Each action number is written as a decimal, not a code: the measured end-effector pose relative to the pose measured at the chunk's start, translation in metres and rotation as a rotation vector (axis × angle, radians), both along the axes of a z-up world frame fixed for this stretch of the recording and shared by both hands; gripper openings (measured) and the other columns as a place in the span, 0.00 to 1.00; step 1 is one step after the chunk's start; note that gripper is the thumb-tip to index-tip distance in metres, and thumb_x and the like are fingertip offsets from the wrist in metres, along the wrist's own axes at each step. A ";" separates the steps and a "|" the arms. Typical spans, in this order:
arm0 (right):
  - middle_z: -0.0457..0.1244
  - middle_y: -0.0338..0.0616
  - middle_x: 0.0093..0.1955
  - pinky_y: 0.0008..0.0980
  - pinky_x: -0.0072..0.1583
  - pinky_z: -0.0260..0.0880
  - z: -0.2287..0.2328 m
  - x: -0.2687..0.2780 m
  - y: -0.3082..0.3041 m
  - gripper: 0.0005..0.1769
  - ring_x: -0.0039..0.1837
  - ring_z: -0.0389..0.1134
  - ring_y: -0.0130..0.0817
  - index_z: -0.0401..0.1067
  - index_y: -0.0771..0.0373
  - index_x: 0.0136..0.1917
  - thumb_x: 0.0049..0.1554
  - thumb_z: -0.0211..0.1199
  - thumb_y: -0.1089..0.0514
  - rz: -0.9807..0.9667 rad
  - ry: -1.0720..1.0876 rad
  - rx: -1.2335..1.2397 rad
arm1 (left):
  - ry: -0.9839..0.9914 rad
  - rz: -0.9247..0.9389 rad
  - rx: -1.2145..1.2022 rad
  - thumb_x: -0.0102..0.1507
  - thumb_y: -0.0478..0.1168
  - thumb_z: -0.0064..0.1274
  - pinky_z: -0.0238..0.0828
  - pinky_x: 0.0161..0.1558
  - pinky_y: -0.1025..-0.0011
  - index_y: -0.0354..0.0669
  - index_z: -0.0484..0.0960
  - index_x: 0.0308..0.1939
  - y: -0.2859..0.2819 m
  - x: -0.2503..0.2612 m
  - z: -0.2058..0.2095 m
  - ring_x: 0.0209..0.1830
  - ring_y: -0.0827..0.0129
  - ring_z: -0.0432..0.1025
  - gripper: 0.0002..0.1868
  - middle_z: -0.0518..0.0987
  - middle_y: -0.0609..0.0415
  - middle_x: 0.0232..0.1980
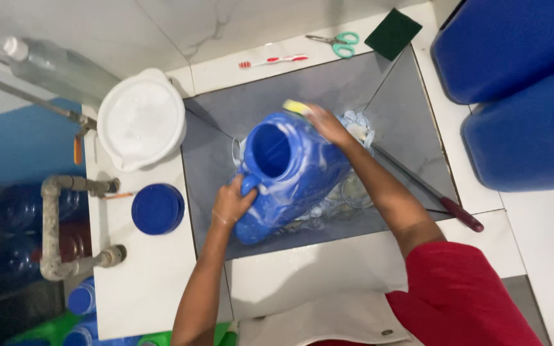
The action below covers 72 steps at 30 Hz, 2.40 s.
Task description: The person cleans a large blue plastic container in a sink. They use scissors to cut the container's lid, then scrub the exterior with a yellow sponge. The person rinses the container with water from the tap, shakes it, and finally places it on a shelf with other containers.
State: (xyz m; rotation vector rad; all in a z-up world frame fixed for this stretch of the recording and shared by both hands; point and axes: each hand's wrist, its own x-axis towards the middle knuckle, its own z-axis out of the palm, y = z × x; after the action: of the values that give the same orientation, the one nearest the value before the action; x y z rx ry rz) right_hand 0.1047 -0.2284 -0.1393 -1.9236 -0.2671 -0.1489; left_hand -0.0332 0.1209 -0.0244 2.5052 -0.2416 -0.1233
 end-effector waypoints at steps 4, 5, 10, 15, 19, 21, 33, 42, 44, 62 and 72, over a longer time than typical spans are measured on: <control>0.65 0.59 0.63 0.44 0.69 0.63 -0.042 -0.023 -0.029 0.22 0.66 0.66 0.53 0.71 0.69 0.66 0.66 0.48 0.54 -0.191 0.042 -0.123 | -0.042 0.077 -0.058 0.56 0.48 0.59 0.74 0.41 0.47 0.41 0.82 0.47 0.018 0.009 -0.012 0.39 0.37 0.78 0.20 0.82 0.33 0.34; 0.65 0.60 0.63 0.45 0.70 0.64 -0.039 -0.028 -0.015 0.21 0.66 0.67 0.54 0.71 0.70 0.66 0.65 0.49 0.57 -0.284 0.005 -0.168 | -0.050 0.098 -0.057 0.57 0.48 0.59 0.75 0.40 0.49 0.40 0.81 0.46 0.019 0.019 -0.012 0.38 0.38 0.79 0.19 0.82 0.33 0.34; 0.58 0.65 0.68 0.49 0.74 0.53 0.000 -0.043 0.117 0.27 0.73 0.58 0.60 0.63 0.72 0.70 0.59 0.59 0.61 -0.308 -0.334 -0.074 | 0.016 0.251 -0.207 0.58 0.45 0.57 0.75 0.38 0.57 0.36 0.81 0.41 0.002 0.028 -0.027 0.33 0.52 0.82 0.15 0.84 0.38 0.34; 0.65 0.59 0.59 0.45 0.64 0.66 -0.020 0.016 0.071 0.18 0.60 0.66 0.52 0.68 0.69 0.64 0.68 0.45 0.59 -0.538 0.169 0.015 | 0.128 0.445 -0.258 0.56 0.43 0.56 0.75 0.35 0.57 0.33 0.79 0.39 -0.008 0.048 -0.036 0.29 0.51 0.80 0.15 0.83 0.38 0.31; 0.60 0.75 0.63 0.64 0.61 0.62 -0.072 -0.082 0.059 0.23 0.61 0.61 0.70 0.65 0.72 0.69 0.73 0.52 0.51 -0.612 0.120 -0.307 | 0.089 0.500 -0.122 0.55 0.46 0.61 0.74 0.38 0.57 0.32 0.78 0.40 0.018 0.061 -0.040 0.29 0.50 0.80 0.19 0.82 0.37 0.30; 0.59 0.75 0.64 0.63 0.63 0.61 -0.073 -0.128 0.092 0.23 0.62 0.61 0.69 0.63 0.72 0.71 0.73 0.52 0.51 -0.513 0.036 -0.129 | 0.177 0.553 -0.109 0.57 0.47 0.60 0.76 0.37 0.55 0.29 0.77 0.41 0.012 0.069 -0.045 0.29 0.48 0.80 0.22 0.81 0.35 0.30; 0.51 0.76 0.74 0.57 0.72 0.55 -0.080 -0.041 0.075 0.29 0.73 0.55 0.68 0.57 0.69 0.78 0.72 0.52 0.50 -0.563 0.073 -0.205 | 0.060 0.490 -0.133 0.54 0.45 0.59 0.72 0.51 0.48 0.29 0.77 0.42 -0.030 0.055 -0.025 0.48 0.33 0.76 0.21 0.81 0.26 0.41; 0.65 0.52 0.68 0.42 0.74 0.62 0.147 0.004 0.030 0.22 0.72 0.65 0.51 0.71 0.61 0.67 0.67 0.54 0.47 -0.025 -0.106 -0.173 | 0.019 -0.025 0.052 0.59 0.47 0.56 0.73 0.45 0.44 0.34 0.72 0.55 -0.067 0.025 0.013 0.40 0.33 0.77 0.26 0.81 0.28 0.38; 0.68 0.48 0.62 0.40 0.67 0.67 0.184 0.010 0.011 0.24 0.65 0.69 0.48 0.72 0.62 0.62 0.58 0.59 0.47 0.372 0.170 -0.189 | 0.055 -0.156 0.155 0.60 0.50 0.57 0.73 0.43 0.43 0.37 0.73 0.55 -0.073 0.010 0.021 0.38 0.35 0.77 0.26 0.81 0.30 0.36; 0.70 0.63 0.46 0.61 0.51 0.64 0.172 -0.045 0.057 0.35 0.54 0.67 0.72 0.78 0.68 0.52 0.68 0.62 0.30 0.049 0.841 0.153 | 0.021 -0.169 0.147 0.67 0.38 0.45 0.77 0.48 0.49 0.34 0.75 0.51 -0.119 -0.002 0.019 0.43 0.42 0.80 0.13 0.84 0.35 0.41; 0.72 0.47 0.52 0.48 0.57 0.73 0.225 -0.084 0.117 0.32 0.57 0.73 0.49 0.81 0.51 0.54 0.50 0.63 0.26 0.592 0.375 -1.586 | -0.011 -0.203 0.107 0.60 0.48 0.58 0.74 0.48 0.48 0.37 0.76 0.50 -0.022 0.044 0.011 0.46 0.41 0.78 0.21 0.83 0.37 0.43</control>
State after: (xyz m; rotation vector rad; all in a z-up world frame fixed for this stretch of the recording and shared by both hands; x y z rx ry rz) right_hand 0.0209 -0.1117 0.0859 -3.1879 -0.8396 1.1295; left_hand 0.0106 0.0986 -0.0137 2.5823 -0.5069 -0.2097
